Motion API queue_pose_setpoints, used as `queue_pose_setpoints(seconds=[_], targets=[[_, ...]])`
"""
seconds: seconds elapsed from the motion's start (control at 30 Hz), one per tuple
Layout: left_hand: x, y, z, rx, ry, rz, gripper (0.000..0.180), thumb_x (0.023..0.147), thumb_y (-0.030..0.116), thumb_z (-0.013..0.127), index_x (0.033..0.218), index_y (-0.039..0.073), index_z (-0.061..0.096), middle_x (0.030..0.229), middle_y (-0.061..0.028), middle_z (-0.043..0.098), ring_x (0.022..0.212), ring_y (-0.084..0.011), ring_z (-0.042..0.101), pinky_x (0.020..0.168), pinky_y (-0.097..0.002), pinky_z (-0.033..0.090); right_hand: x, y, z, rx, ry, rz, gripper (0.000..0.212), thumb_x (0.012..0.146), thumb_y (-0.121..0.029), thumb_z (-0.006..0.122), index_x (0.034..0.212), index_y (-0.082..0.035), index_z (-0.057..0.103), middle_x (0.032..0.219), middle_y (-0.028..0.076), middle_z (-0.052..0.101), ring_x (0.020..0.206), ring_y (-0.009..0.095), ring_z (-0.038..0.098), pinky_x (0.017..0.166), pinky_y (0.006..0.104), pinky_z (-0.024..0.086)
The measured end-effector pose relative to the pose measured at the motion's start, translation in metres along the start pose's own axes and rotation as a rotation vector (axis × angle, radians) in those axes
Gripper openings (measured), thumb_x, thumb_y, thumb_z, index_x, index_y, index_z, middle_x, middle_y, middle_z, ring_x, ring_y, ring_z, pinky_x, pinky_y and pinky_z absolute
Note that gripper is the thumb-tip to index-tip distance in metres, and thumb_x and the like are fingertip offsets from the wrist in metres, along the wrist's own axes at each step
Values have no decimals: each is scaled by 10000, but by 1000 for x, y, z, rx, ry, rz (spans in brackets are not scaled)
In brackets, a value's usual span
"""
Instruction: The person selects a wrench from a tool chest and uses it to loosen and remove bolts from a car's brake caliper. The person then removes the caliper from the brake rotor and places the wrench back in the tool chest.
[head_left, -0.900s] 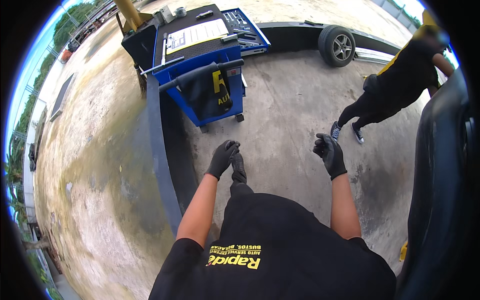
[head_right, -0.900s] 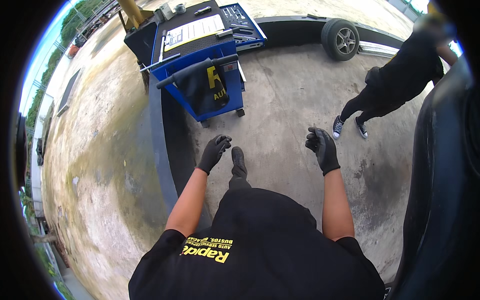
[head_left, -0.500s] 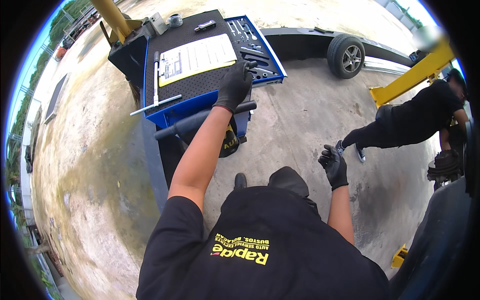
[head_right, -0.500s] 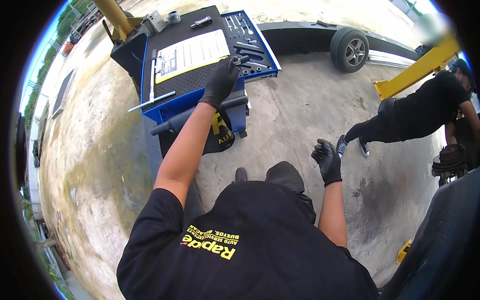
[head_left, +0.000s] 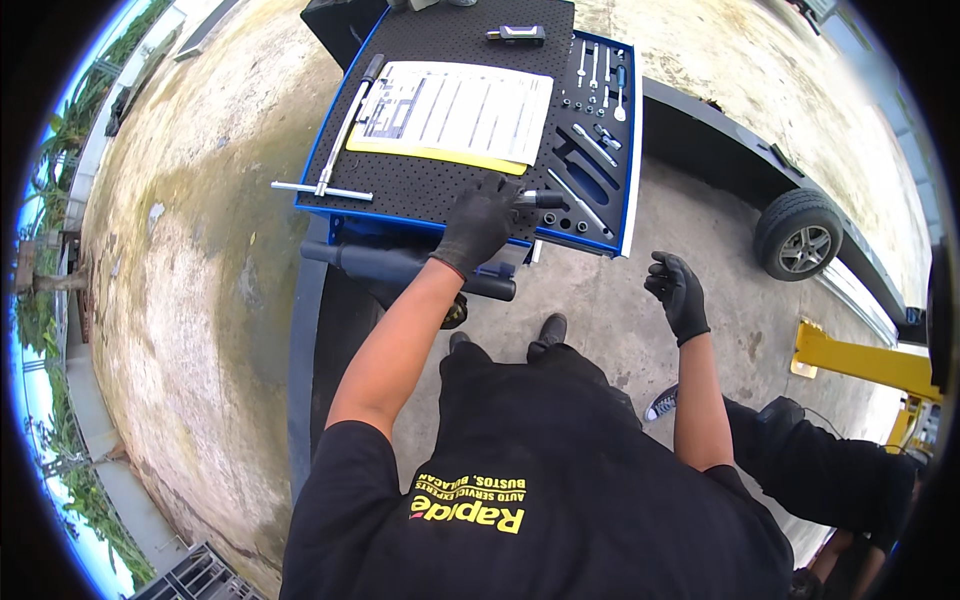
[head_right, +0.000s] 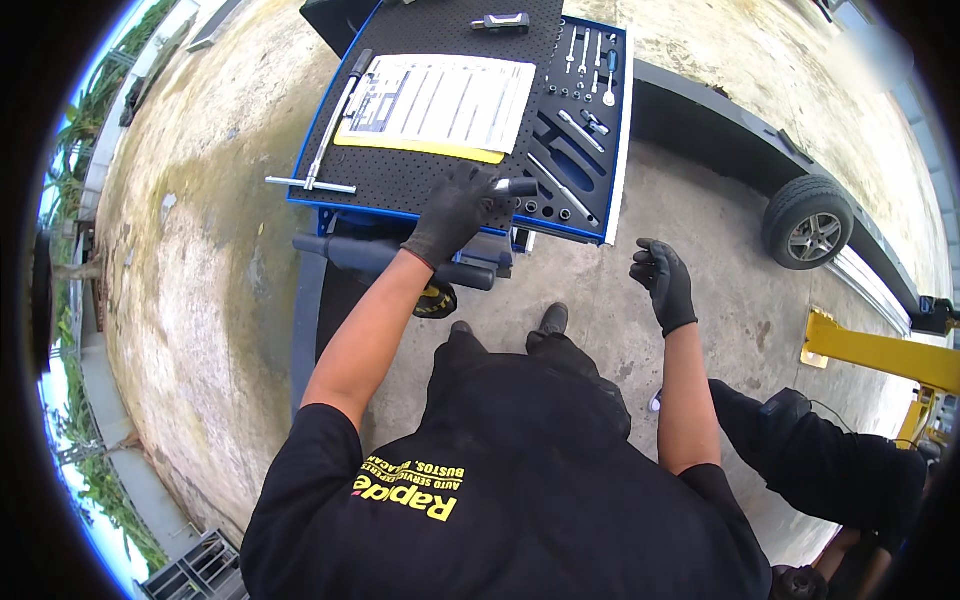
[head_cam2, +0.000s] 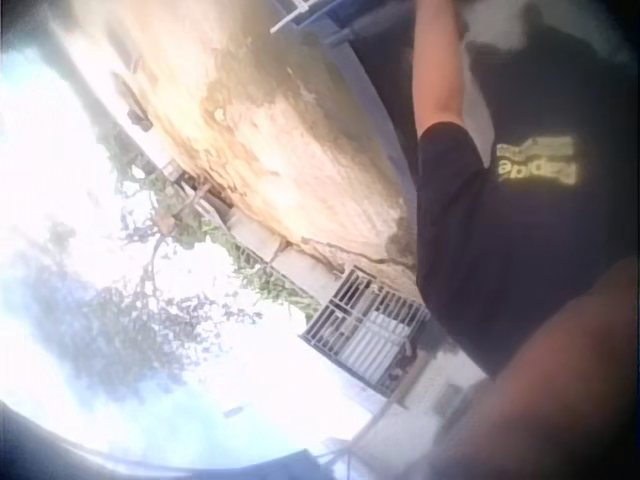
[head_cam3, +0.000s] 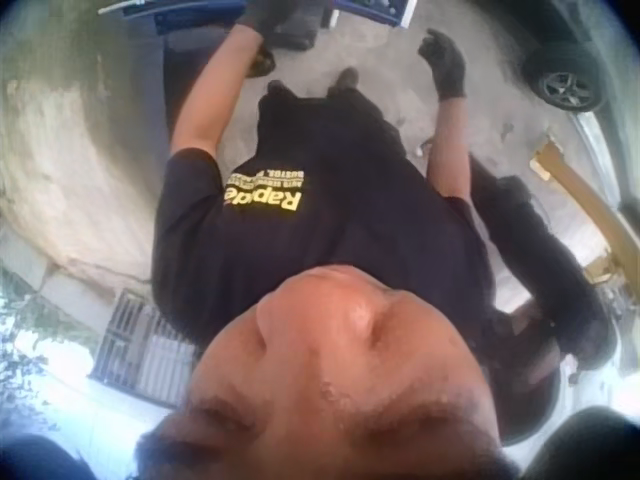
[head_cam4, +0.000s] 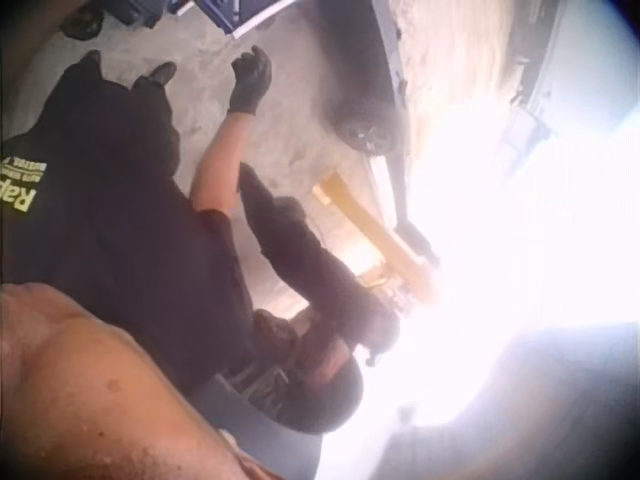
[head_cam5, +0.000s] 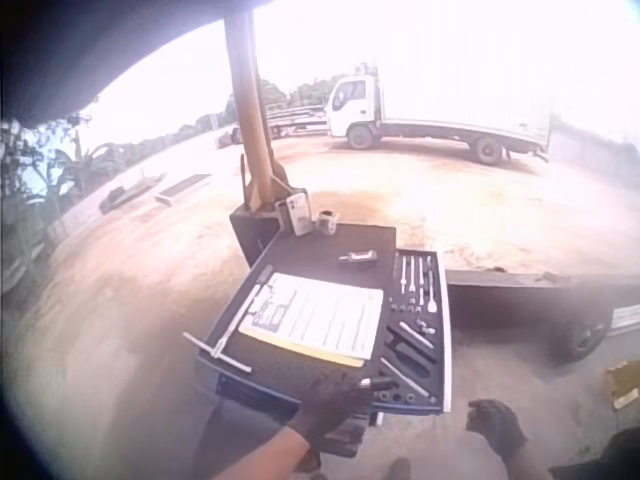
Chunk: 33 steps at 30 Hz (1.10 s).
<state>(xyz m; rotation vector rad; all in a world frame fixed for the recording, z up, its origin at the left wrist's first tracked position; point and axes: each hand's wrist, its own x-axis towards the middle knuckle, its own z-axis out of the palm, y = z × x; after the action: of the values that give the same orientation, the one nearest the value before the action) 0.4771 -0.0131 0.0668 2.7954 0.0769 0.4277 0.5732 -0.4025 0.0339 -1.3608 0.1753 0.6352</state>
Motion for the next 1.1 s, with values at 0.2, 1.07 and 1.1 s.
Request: queue_pose_setpoints(seconds=[0.2, 1.07, 1.1], targets=[[-19, -34, -1, -757, 355, -373, 353, 999, 148, 649, 1273, 12, 475, 1180, -183, 646, 1061, -327, 689, 903, -438, 545, 83, -59, 35, -228, -125, -61, 343, 1091, -278, 500, 1260, -26, 660, 966, 65, 665, 859, 177, 676, 842, 334, 585], [-54, 124, 55, -312, 1070, -1034, 751, 931, 186, 706, 1558, 2, 336, 1451, -222, 524, 1346, -294, 530, 1127, -420, 414, 336, -93, 87, -762, -1137, -40, 259, 1039, -150, 547, 1247, -63, 674, 867, 10, 616, 711, 74, 558, 613, 208, 449], [-63, 149, 61, -459, 1123, -1068, 686, 965, 174, 682, 1546, 0, 362, 1444, -202, 547, 1309, -256, 565, 1100, -396, 443, 332, -90, 88, -772, -1111, -62, 248, 1043, -155, 545, 1229, -62, 681, 845, 2, 617, 713, 68, 558, 611, 209, 441]])
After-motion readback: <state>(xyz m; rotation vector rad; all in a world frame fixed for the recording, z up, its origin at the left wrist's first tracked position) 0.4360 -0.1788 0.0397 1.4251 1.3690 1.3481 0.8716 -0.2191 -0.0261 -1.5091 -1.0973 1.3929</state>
